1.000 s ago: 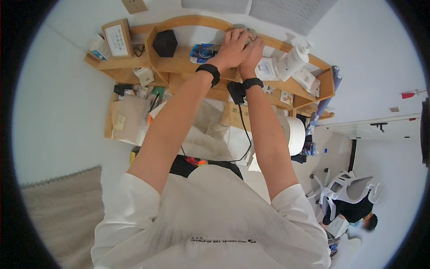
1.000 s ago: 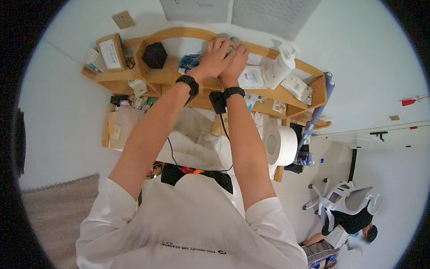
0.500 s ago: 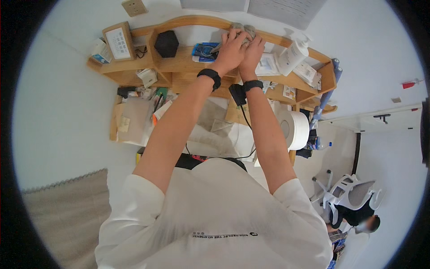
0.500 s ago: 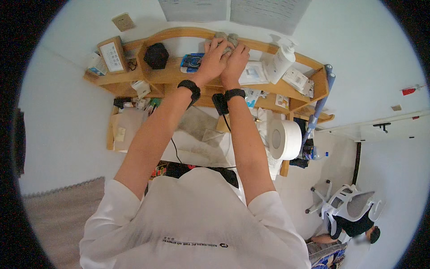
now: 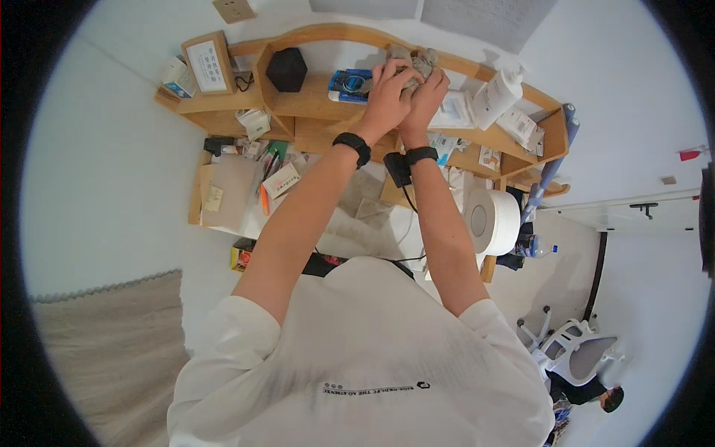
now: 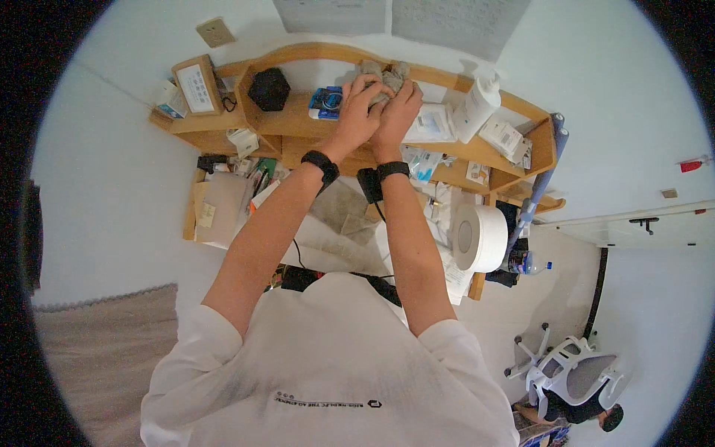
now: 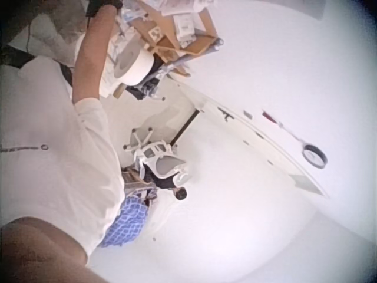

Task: Wiping a desk surface and nearby objects with a rag.

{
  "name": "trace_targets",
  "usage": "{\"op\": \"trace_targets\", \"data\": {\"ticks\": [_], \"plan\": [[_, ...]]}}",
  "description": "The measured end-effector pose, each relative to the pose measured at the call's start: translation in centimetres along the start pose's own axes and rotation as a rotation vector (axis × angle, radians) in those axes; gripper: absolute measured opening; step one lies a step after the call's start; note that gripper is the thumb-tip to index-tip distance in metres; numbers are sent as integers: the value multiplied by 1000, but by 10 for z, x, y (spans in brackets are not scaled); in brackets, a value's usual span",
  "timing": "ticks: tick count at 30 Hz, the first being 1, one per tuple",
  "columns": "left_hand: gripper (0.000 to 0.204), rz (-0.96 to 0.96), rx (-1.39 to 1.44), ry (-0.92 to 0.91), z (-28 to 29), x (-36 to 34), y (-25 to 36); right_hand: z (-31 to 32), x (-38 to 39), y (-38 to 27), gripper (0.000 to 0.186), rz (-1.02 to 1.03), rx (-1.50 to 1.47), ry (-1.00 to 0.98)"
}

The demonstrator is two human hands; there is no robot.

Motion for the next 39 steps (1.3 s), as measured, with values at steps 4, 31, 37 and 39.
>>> {"op": "trace_targets", "data": {"ticks": [4,31,37,39], "plan": [[25,11,5,1,-3,8,1,-9,11,19,51,-20,40,-12],[59,-169,-419,-96,-30,-44,4,-26,-52,-1,48,180,225,-157],[58,-264,-567,16,-32,-33,32,-52,-37,50,41,221,407,-195],[58,-254,-560,11,-33,-36,22,-56,-37,49,40,239,437,-214]]}}
Point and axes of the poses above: each hand's wrist, its own x-axis away from the middle knuckle, its own z-axis out of the back of the hand, y = z × x, the point moved 10 cm from there along -x, towards the middle knuckle, and after that the axes turned 6 degrees about z, right-handed, at the moved point
